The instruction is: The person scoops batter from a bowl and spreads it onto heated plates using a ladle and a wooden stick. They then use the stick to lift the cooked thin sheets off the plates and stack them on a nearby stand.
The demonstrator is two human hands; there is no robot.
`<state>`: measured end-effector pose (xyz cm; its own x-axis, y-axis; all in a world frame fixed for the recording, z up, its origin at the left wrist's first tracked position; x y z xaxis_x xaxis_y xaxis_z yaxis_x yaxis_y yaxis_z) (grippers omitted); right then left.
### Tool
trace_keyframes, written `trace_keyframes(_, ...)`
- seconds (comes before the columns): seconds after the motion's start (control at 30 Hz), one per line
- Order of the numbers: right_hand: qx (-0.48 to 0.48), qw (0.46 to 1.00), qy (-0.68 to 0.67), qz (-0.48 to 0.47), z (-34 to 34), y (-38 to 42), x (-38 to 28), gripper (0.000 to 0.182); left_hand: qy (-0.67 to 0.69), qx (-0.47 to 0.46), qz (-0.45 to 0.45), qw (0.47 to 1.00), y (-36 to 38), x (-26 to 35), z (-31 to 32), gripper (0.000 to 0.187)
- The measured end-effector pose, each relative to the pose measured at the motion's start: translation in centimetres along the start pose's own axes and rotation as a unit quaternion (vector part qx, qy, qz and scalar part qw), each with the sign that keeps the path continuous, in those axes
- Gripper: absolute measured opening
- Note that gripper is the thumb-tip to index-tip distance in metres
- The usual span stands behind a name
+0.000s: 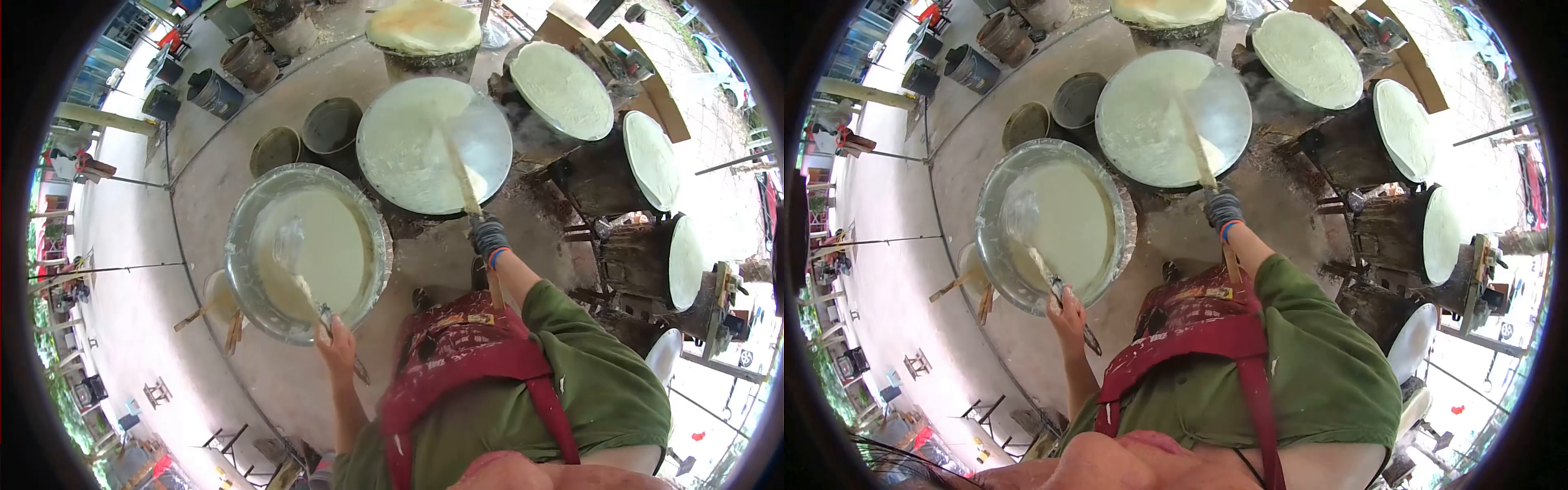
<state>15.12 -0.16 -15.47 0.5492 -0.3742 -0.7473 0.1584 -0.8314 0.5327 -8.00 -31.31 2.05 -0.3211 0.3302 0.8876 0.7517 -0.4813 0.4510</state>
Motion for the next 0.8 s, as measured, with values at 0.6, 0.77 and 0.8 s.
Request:
trace_keyframes(0.6,-0.076,0.824,0.421,-0.372,-11.8,-5.2,1.8,0.024,0.011,0.098,0.034,0.995,5.0,4.0,14.2,0.009)
trace_keyframes(0.77,0.014,0.891,0.294,-0.345,-16.7,-11.1,-2.1,0.024,-0.010,0.140,0.033,0.990,6.1,3.9,16.2,0.008)
trace_keyframes(0.8,0.032,0.890,0.281,-0.357,-17.0,-12.4,-2.6,0.024,-0.016,0.138,0.034,0.990,6.0,3.6,16.6,0.008)
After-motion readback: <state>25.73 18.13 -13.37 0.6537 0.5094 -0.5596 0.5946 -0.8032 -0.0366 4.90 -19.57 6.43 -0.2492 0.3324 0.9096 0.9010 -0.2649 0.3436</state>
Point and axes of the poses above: each hand's wrist, its own y-axis away from the middle knuckle, its own z-axis out of the palm, x = y × z, the point moved 3 cm from there along -y, towards the middle knuckle, and after that the axes turned 1 degree about -x, right-handed, at the moved point
